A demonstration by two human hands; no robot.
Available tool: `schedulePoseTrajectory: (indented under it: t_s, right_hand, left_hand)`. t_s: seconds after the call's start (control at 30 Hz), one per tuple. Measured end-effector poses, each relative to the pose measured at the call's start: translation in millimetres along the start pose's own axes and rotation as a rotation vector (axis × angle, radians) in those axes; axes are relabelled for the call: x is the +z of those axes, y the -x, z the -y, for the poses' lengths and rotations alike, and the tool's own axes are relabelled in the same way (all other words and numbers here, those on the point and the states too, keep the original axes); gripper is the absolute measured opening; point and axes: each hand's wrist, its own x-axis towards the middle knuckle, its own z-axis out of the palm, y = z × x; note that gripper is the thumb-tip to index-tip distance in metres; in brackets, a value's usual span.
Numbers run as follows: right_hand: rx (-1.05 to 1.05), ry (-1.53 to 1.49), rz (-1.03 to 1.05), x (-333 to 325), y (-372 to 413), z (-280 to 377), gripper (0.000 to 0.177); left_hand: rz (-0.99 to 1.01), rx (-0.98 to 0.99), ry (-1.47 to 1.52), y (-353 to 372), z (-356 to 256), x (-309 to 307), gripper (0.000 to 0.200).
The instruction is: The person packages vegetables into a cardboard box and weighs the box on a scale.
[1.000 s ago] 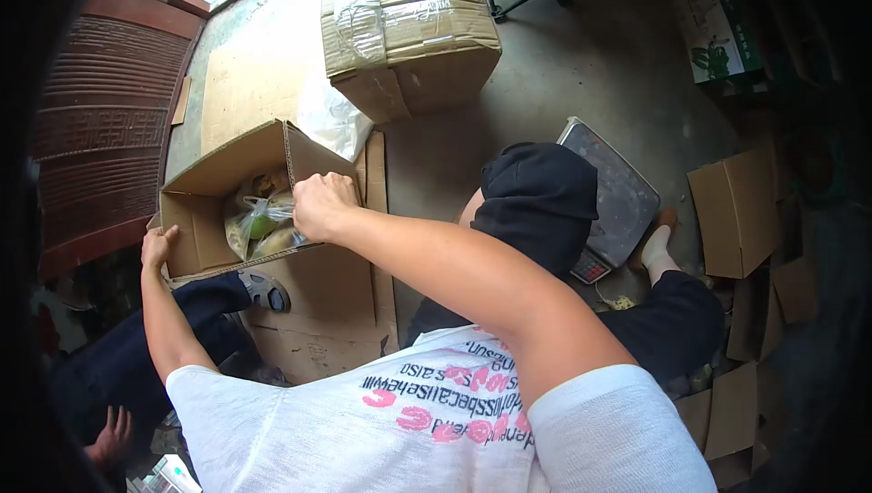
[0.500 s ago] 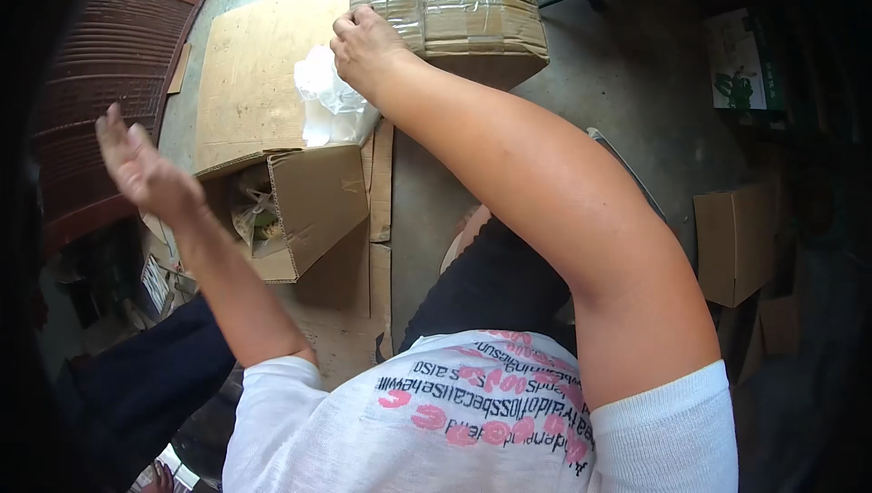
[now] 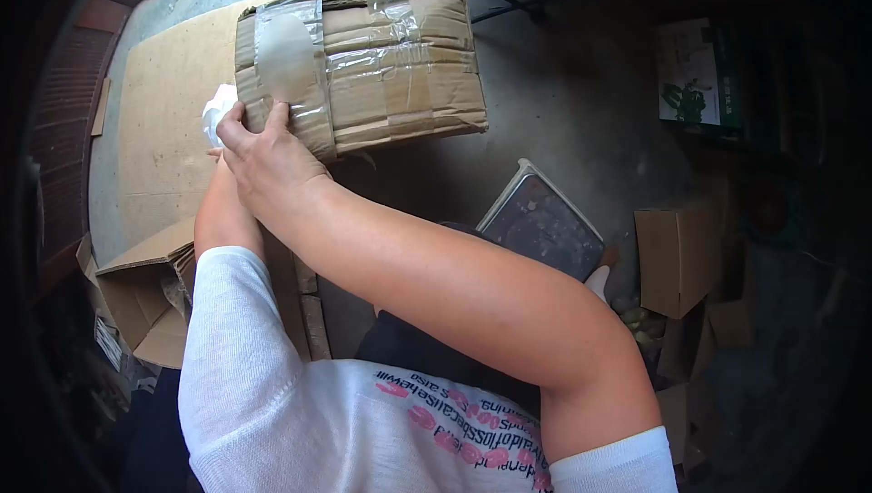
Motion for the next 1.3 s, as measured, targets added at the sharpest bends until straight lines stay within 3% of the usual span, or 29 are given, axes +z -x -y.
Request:
schedulePoseTrajectory:
  t_s: [0.17,0.27,0.43,0.47,0.5,0.53,0.57,0.6,0.67,0.8,0.83,0.87,0.97,1.0,1.03,1.13,1.17,1.3]
  right_hand:
    - [0.028,-0.091,-0.02,1.7,-1.2,0.9,0.031]
    - [0.139,-0.137,-0.197,5.0,-3.0,4.0,0.025]
    - [0.262,-0.129,-0.123,-39.3,57.5,-46.7,0.006]
    - [0.345,-0.073,-0.061,-48.2,83.0,-61.7,0.006]
    - [0.427,-0.035,-0.003,-46.0,130.5,-98.3,0.007]
    - [0.461,-0.048,0.059,-39.5,174.4,-135.1,0.009]
    - [0.495,-0.052,0.116,-28.7,211.9,-160.1,0.012]
    - [0.541,-0.035,0.161,-15.8,243.4,-177.1,0.014]
    - [0.649,-0.061,0.257,20.9,299.4,-203.4,0.019]
    - [0.967,-0.195,0.34,66.4,352.7,-203.8,0.032]
    - [0.758,-0.074,0.28,71.4,357.5,-201.4,0.04]
    - [0.713,-0.055,0.237,77.3,361.2,-197.2,0.041]
    - [0.721,-0.079,0.085,90.0,359.6,-186.6,0.039]
    - [0.751,-0.097,0.032,93.9,361.3,-184.9,0.037]
    - [0.706,-0.039,0.092,92.0,362.9,-186.7,0.022]
    - [0.705,-0.021,0.063,104.8,376.1,-197.1,0.012]
    - [0.736,-0.035,0.031,106.3,379.0,-200.5,0.014]
    - [0.887,-0.061,-0.037,121.9,403.1,-219.2,0.022]
  left_hand:
    - [0.017,0.305,0.124,-5.8,1.5,-1.7,0.075]
    - [0.088,0.664,0.324,6.0,4.2,-16.1,0.067]
    - [0.256,1.349,0.537,92.6,-9.1,-42.3,0.053]
    - [0.036,1.505,0.342,118.1,-11.3,-41.8,0.068]
    - [0.225,1.273,0.51,197.1,-26.2,-45.5,0.059]
    - [0.333,1.191,0.427,250.1,-39.7,-41.8,0.053]
    - [0.265,1.412,0.376,274.4,-42.9,-19.7,0.053]
    - [0.413,1.419,0.339,313.0,-51.4,-22.7,0.057]
    - [0.483,1.541,0.246,362.8,-53.7,12.1,0.059]
    - [0.792,1.606,-0.063,426.6,-64.0,53.1,0.064]
    - [0.817,1.664,-0.109,435.2,-63.5,57.1,0.063]
    - [0.84,1.718,-0.159,440.6,-61.6,60.3,0.063]
    - [0.744,2.07,0.049,444.7,-64.1,11.6,0.067]
    - [0.593,2.121,-0.02,441.1,-66.2,-9.7,0.074]
    - [0.439,2.169,-0.087,434.4,-68.2,-28.4,0.08]
    - [0.378,1.968,-0.646,403.2,-64.6,-52.4,0.094]
    - [0.389,1.948,-0.773,398.7,-64.7,-51.9,0.088]
    - [0.494,1.957,-0.771,407.7,-75.2,-20.2,0.047]
